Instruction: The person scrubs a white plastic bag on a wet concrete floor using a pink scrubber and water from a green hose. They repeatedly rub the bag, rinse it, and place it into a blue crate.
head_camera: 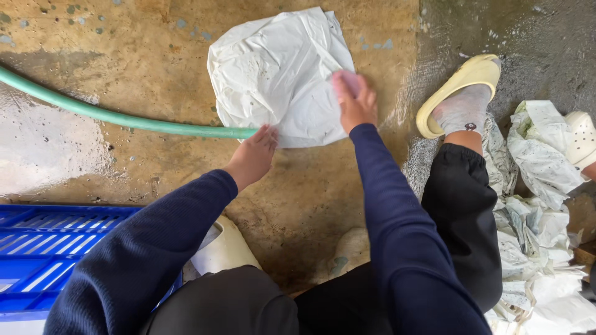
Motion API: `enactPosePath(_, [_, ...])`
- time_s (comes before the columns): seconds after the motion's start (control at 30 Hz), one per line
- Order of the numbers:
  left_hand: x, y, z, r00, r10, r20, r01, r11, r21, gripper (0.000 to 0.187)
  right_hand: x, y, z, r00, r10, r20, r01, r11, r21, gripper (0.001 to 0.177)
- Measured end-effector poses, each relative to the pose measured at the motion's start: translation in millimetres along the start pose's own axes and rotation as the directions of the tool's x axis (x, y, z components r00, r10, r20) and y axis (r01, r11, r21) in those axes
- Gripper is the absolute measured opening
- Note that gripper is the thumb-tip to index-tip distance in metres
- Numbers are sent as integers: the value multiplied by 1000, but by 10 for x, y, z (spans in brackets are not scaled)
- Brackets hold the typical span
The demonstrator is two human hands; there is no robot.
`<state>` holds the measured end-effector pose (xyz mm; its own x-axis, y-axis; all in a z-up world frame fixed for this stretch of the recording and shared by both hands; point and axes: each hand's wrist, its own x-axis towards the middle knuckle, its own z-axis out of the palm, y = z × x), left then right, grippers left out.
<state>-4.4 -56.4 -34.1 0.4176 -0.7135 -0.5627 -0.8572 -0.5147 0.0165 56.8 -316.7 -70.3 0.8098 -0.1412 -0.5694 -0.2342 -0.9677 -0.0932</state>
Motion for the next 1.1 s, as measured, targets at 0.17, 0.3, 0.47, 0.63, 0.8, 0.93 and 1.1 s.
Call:
enactPosePath(0.17, [106,158,111,1000,-10,-24,9,999,-44,64,-375,-534,185,977,205,58,-213,942,258,59])
enactPosePath(0.3, [33,158,67,1000,-26,-2,25,997,-70,67,-875,-689,-142,936,213,280,-306,886,349,81])
enactPosePath(0.47, [132,224,482,943,23,-333,-67,991,-119,53,-137,51,174,923,382,-38,-351,880,321,62])
enactPosePath(0.63, [74,-173,472,645,-140,-751,2,983,-182,14,2,-70,442,878,-187,-441,282,946,160,71])
enactPosePath(0.8, [-162,-690,602,634,-390,-668,210,918,-337,60,-593,-278,582,855,-447,-261,468,883,21,51])
enactPosePath(0.93, [-62,-805,638,684,-332,-650,282,941,-185,77,-302,476,625,893,-204,-400,210,977,-30,55])
enactPosePath(1.1, [388,-916,456,654,-326,-683,276,943,-186,26,-401,139,725,809,-240,-537,361,923,131,53])
